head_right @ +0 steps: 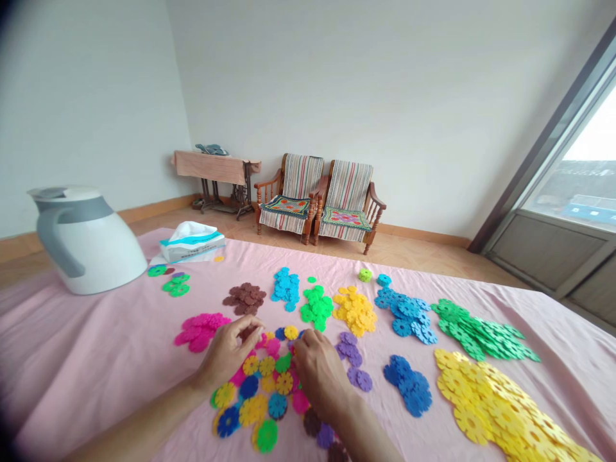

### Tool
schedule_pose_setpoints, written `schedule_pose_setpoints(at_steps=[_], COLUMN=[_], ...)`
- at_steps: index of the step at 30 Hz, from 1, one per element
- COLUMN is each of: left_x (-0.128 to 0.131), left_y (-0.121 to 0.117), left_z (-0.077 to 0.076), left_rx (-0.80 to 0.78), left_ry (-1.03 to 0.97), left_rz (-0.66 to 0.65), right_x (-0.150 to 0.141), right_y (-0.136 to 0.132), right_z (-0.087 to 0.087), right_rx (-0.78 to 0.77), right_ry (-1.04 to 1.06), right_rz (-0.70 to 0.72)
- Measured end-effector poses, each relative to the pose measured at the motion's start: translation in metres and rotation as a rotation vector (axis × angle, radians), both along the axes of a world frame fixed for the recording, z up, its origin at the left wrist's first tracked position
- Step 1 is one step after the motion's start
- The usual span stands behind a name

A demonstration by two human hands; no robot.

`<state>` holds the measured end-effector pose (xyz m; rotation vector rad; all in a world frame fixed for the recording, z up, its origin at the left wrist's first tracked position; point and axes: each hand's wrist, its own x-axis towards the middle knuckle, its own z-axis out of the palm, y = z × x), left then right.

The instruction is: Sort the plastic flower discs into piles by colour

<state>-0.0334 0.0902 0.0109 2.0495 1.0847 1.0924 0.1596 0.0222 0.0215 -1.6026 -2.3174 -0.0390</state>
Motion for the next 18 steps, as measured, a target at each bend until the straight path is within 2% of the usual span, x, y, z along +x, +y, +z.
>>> schedule_pose_setpoints(at_steps=[4, 11, 14, 18], left_x=[0.000, 0.000, 0.000, 0.000], left_y=[0.000, 0.002, 0.001, 0.002], left_z=[0.001, 0.000, 0.000, -0.001], left_rx=[0.006, 0.010, 0.006, 0.001], left_ry=[0.016, 0.020, 0.026, 0.027], left_rz=[0.000, -0.001, -0.002, -0.005], right_x=[0.000, -0.004, 0.008, 0.056], right_y=[-0.003, -0.013, -0.004, 0.024], right_z=[-0.001, 0.003, -0.001, -0.005], right_rx=[0.049, 0.141, 0.190, 0.144], right_ry=[-0.051, -0.111, 0.047, 0.386], right_rz=[-0.026, 0.021, -0.119, -0.368])
